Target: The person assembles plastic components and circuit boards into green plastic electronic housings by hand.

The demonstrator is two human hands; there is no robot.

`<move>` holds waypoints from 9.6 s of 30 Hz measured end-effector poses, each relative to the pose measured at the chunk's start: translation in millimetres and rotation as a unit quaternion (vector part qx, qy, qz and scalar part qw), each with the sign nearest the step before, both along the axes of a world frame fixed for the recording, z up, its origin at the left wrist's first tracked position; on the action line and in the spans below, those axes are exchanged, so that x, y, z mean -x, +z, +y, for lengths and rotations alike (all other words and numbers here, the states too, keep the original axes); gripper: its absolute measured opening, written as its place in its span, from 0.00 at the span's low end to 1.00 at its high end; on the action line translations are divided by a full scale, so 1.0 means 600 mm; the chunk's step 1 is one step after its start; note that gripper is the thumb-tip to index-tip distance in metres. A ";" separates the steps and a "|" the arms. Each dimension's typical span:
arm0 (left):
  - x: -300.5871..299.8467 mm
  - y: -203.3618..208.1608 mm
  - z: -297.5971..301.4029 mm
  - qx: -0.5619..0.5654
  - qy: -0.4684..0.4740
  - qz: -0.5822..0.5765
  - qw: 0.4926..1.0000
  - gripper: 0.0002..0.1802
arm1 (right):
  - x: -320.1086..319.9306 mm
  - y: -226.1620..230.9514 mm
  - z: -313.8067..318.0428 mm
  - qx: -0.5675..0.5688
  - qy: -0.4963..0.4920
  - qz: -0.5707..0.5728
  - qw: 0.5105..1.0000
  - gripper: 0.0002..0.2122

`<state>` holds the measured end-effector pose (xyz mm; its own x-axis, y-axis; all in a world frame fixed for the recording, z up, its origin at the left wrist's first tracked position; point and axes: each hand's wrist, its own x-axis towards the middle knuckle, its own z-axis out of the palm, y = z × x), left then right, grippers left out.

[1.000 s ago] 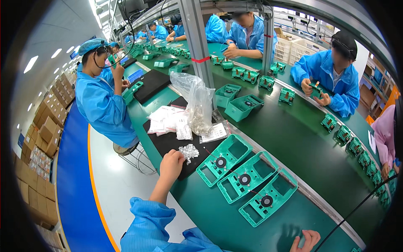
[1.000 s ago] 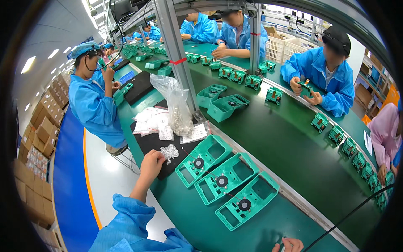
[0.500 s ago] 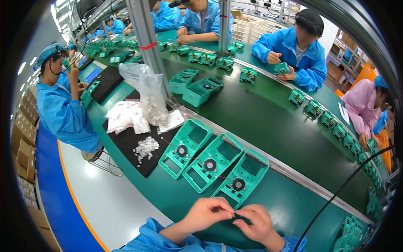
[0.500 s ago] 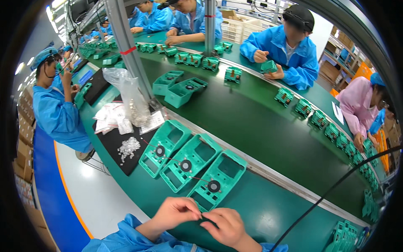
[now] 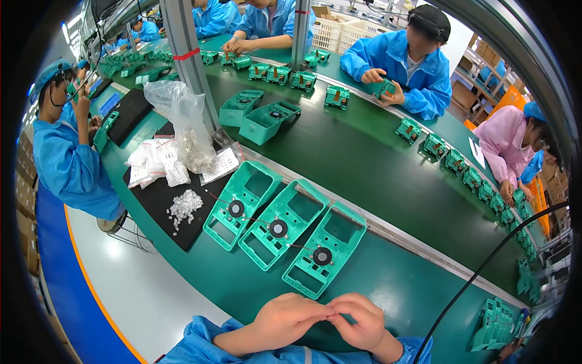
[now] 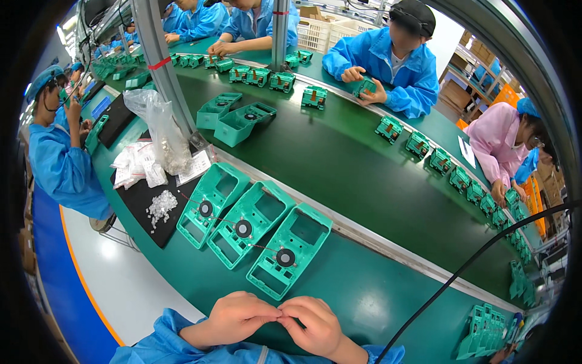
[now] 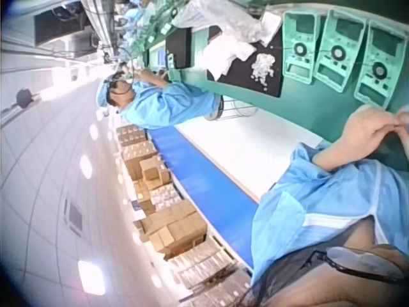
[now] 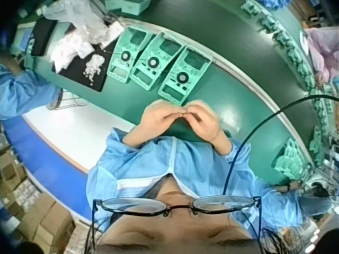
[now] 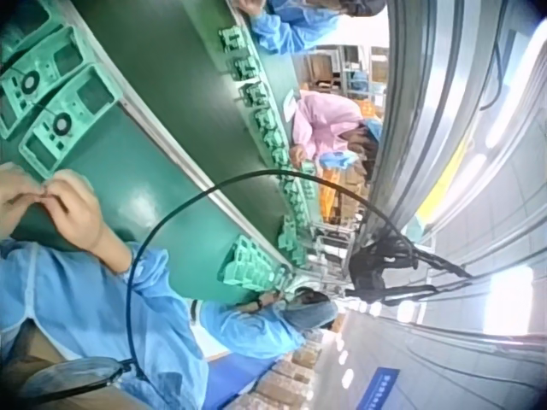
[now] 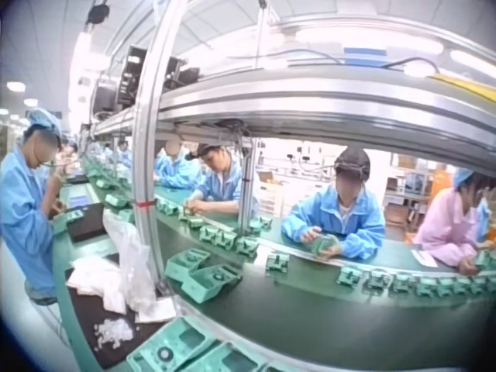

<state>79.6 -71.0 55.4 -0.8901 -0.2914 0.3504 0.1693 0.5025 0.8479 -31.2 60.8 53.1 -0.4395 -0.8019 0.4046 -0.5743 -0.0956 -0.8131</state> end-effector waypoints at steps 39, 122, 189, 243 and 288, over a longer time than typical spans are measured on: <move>0.012 -0.122 0.031 0.240 -0.015 -0.057 0.969 0.21 | 0.124 -0.004 -0.152 -0.380 -0.081 0.437 0.811 0.05; -0.143 -0.054 -0.300 0.235 0.512 -0.210 0.799 0.19 | 0.089 -0.024 0.402 -0.320 -0.384 0.345 0.794 0.06; 0.040 -0.033 0.041 -0.417 -0.225 -0.157 0.866 0.04 | 0.032 0.029 0.085 -0.027 -0.015 0.309 0.950 0.13; 0.033 -0.135 0.078 0.331 -0.193 -0.006 0.924 0.28 | 0.108 -0.037 0.057 -0.407 -0.381 0.118 0.822 0.08; -0.149 -0.075 -0.322 0.196 0.481 -0.234 0.822 0.18 | 0.098 -0.088 0.495 -0.551 -0.556 0.307 0.542 0.18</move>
